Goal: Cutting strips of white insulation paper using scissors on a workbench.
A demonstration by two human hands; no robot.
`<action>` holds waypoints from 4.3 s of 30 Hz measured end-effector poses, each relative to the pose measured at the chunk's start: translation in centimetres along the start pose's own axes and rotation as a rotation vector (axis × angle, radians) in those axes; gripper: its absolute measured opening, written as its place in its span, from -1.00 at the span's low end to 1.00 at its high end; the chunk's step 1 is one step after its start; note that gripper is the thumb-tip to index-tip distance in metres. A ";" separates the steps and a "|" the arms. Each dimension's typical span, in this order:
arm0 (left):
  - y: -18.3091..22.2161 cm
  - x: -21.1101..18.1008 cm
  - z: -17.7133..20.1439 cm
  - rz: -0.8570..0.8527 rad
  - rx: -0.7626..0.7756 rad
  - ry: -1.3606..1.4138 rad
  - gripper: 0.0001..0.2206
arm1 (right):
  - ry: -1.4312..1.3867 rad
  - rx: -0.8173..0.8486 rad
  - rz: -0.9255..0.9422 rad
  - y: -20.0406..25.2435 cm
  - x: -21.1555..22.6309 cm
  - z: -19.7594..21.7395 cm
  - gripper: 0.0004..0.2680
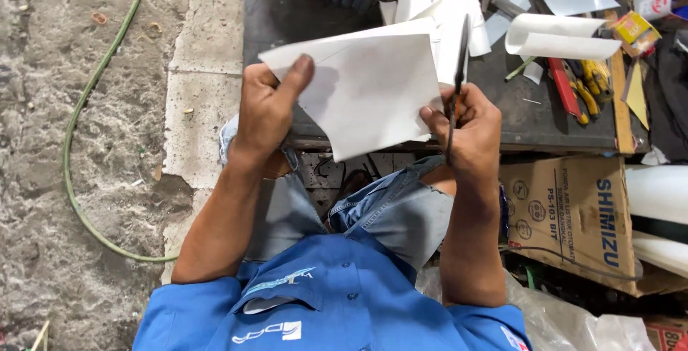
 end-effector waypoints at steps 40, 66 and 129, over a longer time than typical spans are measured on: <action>1.2 -2.4 -0.4 -0.100 0.029 -0.602 -0.73 | -0.143 -0.075 -0.149 2.4 -3.3 -0.1 -0.75; -0.7 -1.7 1.3 0.070 -0.008 -0.072 -0.87 | -0.058 -0.125 -0.292 4.8 -3.2 -0.2 -0.83; -5.6 -6.4 -3.9 -0.541 0.193 -0.413 -0.74 | -1.015 -0.203 -0.402 5.6 -7.4 -6.8 -0.87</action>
Point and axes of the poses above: each hand's wrist, its own y-axis away from the middle knuckle, its own z-axis out of the back of the hand, x = y × z, the point moved 6 cm from there along -y, towards the middle knuckle, and after that the axes turned 14 degrees about -z, right-handed, at the moved point
